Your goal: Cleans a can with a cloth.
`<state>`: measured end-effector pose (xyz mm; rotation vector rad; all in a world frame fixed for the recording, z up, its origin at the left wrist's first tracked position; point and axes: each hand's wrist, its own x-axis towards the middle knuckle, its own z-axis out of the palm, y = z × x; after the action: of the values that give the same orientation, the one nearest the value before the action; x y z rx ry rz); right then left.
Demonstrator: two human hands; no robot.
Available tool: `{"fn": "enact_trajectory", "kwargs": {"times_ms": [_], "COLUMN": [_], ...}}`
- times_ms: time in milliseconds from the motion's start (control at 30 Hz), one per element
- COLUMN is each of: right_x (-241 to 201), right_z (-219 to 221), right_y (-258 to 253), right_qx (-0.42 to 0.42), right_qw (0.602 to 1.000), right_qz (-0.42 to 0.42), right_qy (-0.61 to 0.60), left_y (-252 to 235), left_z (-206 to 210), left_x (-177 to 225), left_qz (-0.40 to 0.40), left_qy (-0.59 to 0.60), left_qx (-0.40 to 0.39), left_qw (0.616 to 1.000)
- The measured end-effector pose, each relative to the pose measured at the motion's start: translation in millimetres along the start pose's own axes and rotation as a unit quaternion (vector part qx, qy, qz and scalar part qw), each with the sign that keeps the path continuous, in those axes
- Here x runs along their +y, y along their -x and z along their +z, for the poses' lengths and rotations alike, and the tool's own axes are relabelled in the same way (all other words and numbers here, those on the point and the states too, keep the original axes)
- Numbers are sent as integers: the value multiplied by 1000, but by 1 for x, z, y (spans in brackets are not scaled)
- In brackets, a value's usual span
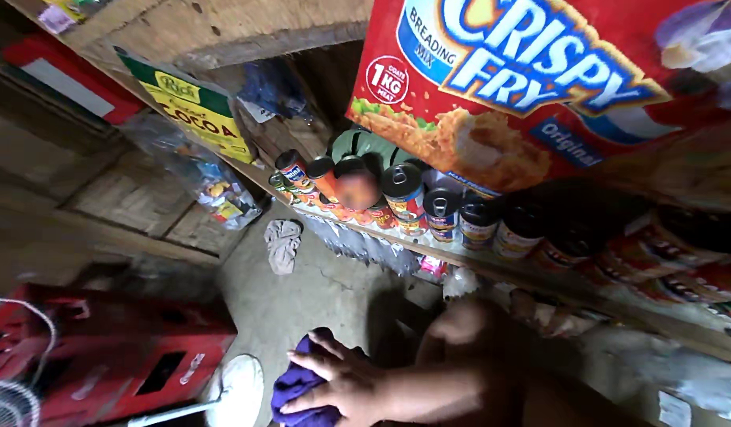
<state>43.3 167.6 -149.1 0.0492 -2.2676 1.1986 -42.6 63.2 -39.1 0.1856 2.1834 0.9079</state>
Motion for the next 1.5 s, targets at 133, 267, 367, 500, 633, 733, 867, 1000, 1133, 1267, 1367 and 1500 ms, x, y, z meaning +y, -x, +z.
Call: {"fn": "enact_trajectory", "kwargs": {"times_ms": [133,267,367,500,633,733,867,1000,1133,1267,1367,1500], "right_x": [11,14,7,2,7,9,20,18,18,10,14,16], "right_z": [1,-5,-3,9,8,3,2,-4,8,8,8,5], "right_y": [-1,-6,-1,7,7,5,0,-1,4,5,8,7], "right_qx": [59,141,116,33,-1,45,169,145,66,23,26,97], "right_qw": [993,945,954,988,993,984,950,927,942,969,979,975], "right_qz": [73,219,203,88,60,99,150,231,217,149,141,137], "right_qy": [-76,-200,-189,-123,-101,-143,-216,-256,-248,-195,-147,-146], "left_y": [-58,-54,-50,-65,-43,-46,-62,-57,-63,-79,-74,-64], "left_z": [8,34,35,10,21,19,18,29,20,16,19,14], "left_x": [-80,-36,-39,-86,-71,-65,-59,-47,-41,-46,-54,-58], "left_qz": [252,80,98,182,174,151,193,168,130,147,199,218], "left_qy": [210,253,285,290,297,217,162,237,375,431,335,109], "left_qx": [-81,-111,-88,-43,19,-9,-158,-145,-84,-133,-122,-72], "left_qw": [941,958,949,939,939,964,955,946,914,880,913,967]}}
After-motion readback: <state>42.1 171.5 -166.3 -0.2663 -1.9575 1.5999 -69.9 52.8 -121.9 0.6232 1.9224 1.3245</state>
